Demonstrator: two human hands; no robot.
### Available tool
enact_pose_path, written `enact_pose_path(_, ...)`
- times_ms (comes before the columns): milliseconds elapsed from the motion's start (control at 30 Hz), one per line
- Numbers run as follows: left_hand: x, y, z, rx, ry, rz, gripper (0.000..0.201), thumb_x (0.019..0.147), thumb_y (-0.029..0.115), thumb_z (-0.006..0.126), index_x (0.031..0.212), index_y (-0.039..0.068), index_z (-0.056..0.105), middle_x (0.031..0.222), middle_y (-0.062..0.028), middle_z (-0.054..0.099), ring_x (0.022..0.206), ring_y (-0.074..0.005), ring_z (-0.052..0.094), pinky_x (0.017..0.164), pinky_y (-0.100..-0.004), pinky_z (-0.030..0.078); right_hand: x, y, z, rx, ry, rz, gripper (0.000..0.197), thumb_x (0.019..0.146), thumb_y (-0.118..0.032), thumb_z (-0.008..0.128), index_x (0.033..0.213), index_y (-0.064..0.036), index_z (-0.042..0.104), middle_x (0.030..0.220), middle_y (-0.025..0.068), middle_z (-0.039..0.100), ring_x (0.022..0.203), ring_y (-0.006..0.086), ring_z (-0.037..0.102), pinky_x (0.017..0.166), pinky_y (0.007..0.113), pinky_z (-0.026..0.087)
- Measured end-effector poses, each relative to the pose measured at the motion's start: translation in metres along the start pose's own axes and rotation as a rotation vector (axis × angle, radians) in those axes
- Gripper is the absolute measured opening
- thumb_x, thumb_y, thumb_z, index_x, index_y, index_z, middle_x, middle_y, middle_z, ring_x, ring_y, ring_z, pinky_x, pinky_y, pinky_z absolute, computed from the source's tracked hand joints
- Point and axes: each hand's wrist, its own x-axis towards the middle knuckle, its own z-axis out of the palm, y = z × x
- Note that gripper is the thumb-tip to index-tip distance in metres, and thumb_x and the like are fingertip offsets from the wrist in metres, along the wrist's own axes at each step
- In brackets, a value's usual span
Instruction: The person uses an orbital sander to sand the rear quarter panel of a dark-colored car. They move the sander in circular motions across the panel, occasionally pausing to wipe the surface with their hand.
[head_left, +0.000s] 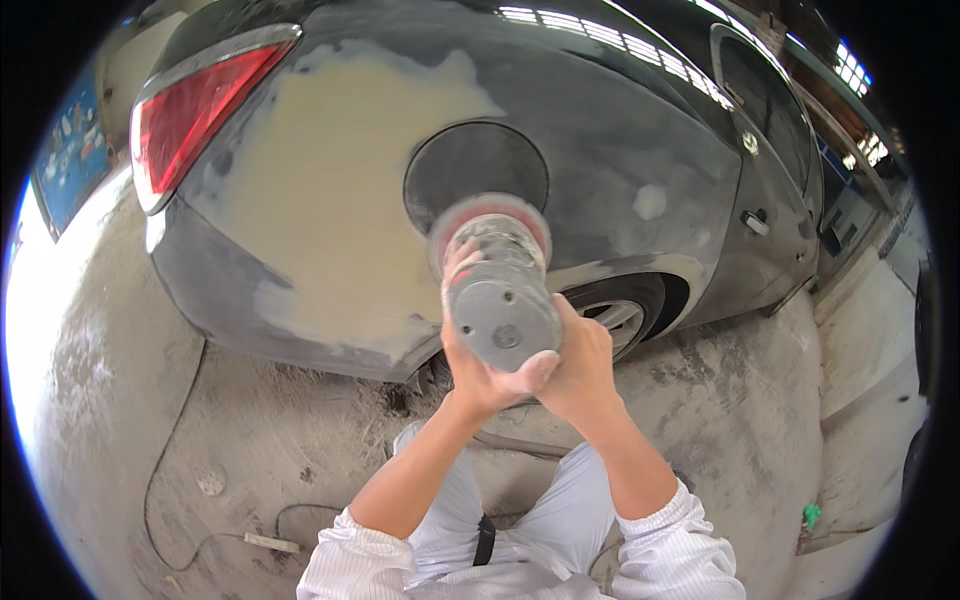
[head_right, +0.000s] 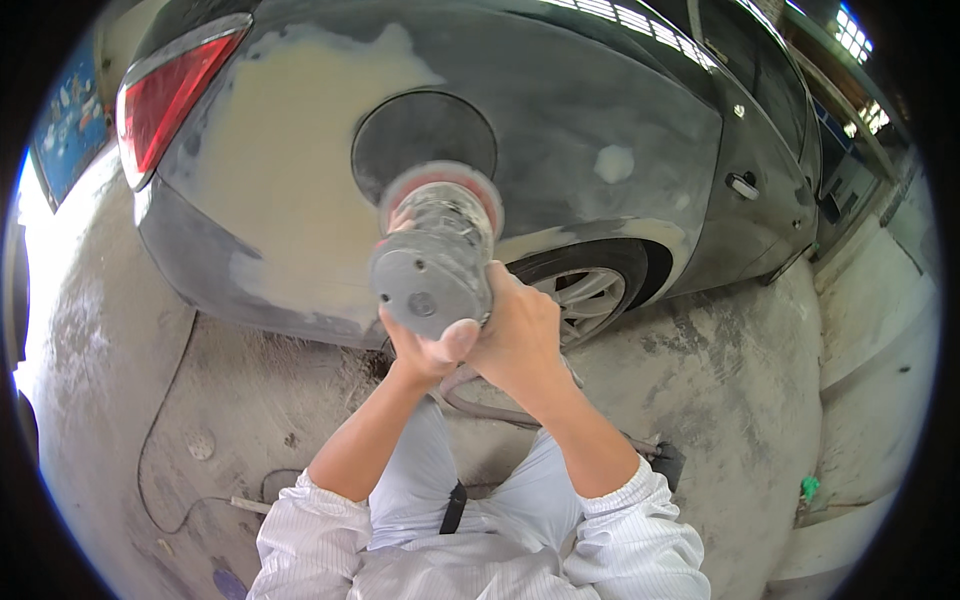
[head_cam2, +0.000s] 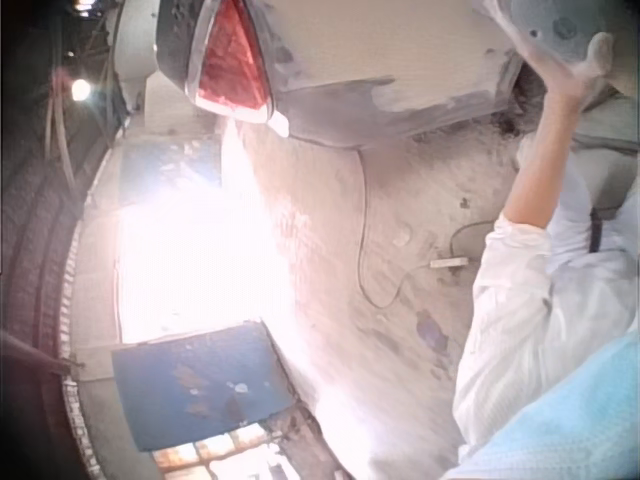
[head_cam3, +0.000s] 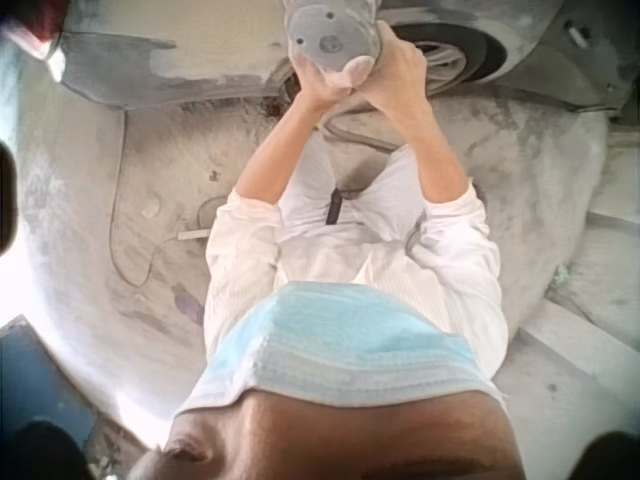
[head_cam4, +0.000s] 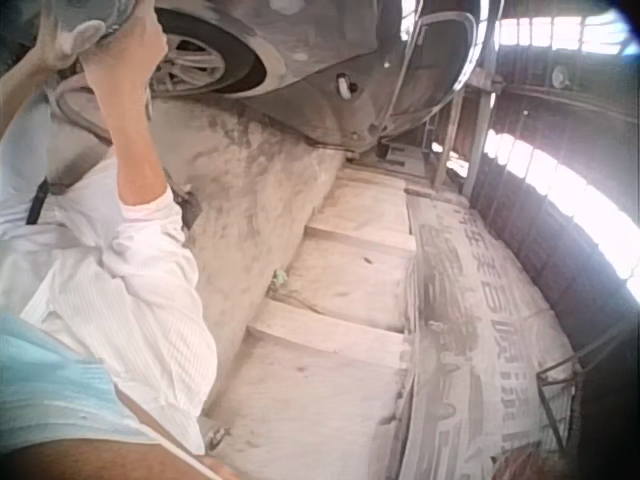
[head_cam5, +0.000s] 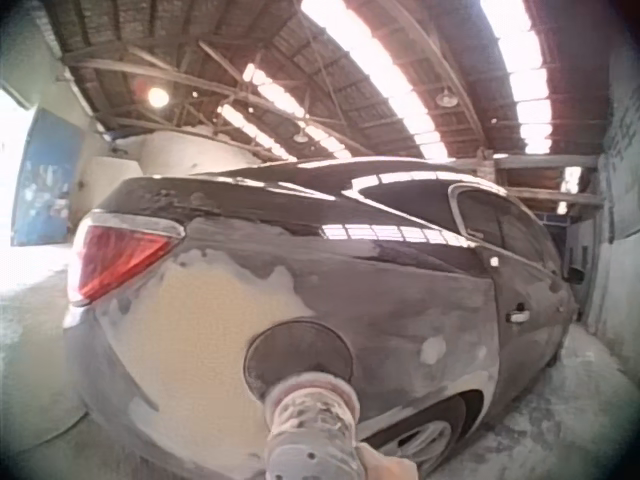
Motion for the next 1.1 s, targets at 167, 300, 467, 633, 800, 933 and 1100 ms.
enact_pose_path(167,0.006,-0.008,-0.003,-0.109,0.028,-0.049,0.128,0.070,0.069,0.096,0.155,-0.011,0.047,0.162,-0.0297,0.049,0.151,-0.0430,0.050,0.126,-0.0559,0.039,0.010,0.001,0.004,-0.030,0.056,-0.098,0.047,0.078,-0.034,0.089,0.103,-0.0026,0.064,0.081,0.0207,0.077,0.077,0.0429,0.078,0.069,0.050,0.060)
enact_pose_path(300,0.009,-0.008,-0.010,-0.063,0.132,-0.022,0.127,0.069,0.068,0.096,0.155,-0.012,0.047,0.163,-0.0282,0.049,0.149,-0.0419,0.051,0.125,-0.0558,0.041,0.016,-0.002,0.006,-0.100,0.004,-0.111,0.048,0.076,-0.034,0.090,0.102,-0.0026,0.064,0.085,0.0209,0.077,0.080,0.0424,0.078,0.071,0.051,0.060)
enact_pose_path(467,0.007,-0.006,0.013,-0.022,0.030,0.105,0.130,0.066,0.067,0.098,0.156,-0.010,0.045,0.165,-0.0324,0.047,0.156,-0.0446,0.046,0.128,-0.0550,0.038,0.012,-0.001,-0.012,-0.124,0.004,0.022,0.047,0.078,-0.033,0.091,0.106,-0.0033,0.069,0.087,0.0179,0.080,0.080,0.0402,0.079,0.070,0.047,0.060)
enact_pose_path(633,0.019,-0.005,0.016,-0.228,0.043,-0.039,0.125,0.068,0.066,0.100,0.153,-0.008,0.047,0.150,-0.0220,0.058,0.135,-0.0323,0.061,0.114,-0.0481,0.051,0.030,-0.005,-0.021,-0.183,0.054,-0.160,0.042,0.079,-0.029,0.089,0.106,-0.0034,0.068,0.084,0.0184,0.077,0.081,0.0420,0.077,0.070,0.047,0.059)
enact_pose_path(800,0.019,0.003,0.019,-0.383,0.117,-0.103,0.124,0.069,0.068,0.100,0.152,-0.009,0.049,0.152,-0.0223,0.057,0.138,-0.0342,0.060,0.116,-0.0497,0.050,0.033,-0.005,-0.020,-0.274,0.013,-0.153,0.039,0.080,-0.026,0.086,0.106,-0.0044,0.066,0.082,0.0184,0.075,0.080,0.0438,0.076,0.071,0.050,0.058)
enact_pose_path(933,0.012,-0.004,0.036,-0.076,0.044,-0.004,0.128,0.068,0.066,0.100,0.155,-0.011,0.046,0.162,-0.0306,0.050,0.155,-0.0470,0.046,0.128,-0.0579,0.037,0.024,0.011,-0.027,-0.218,0.087,-0.128,0.038,0.081,-0.027,0.086,0.105,-0.0044,0.066,0.084,0.0185,0.077,0.082,0.0439,0.078,0.073,0.049,0.060)
enact_pose_path(1100,0.011,-0.018,0.040,-0.121,0.027,-0.023,0.128,0.067,0.064,0.100,0.155,-0.011,0.046,0.164,-0.0334,0.047,0.157,-0.0513,0.042,0.130,-0.0603,0.033,0.024,0.028,-0.027,-0.197,0.154,-0.212,0.031,0.084,-0.024,0.082,0.104,-0.0050,0.067,0.084,0.0198,0.077,0.082,0.0457,0.076,0.072,0.049,0.059)
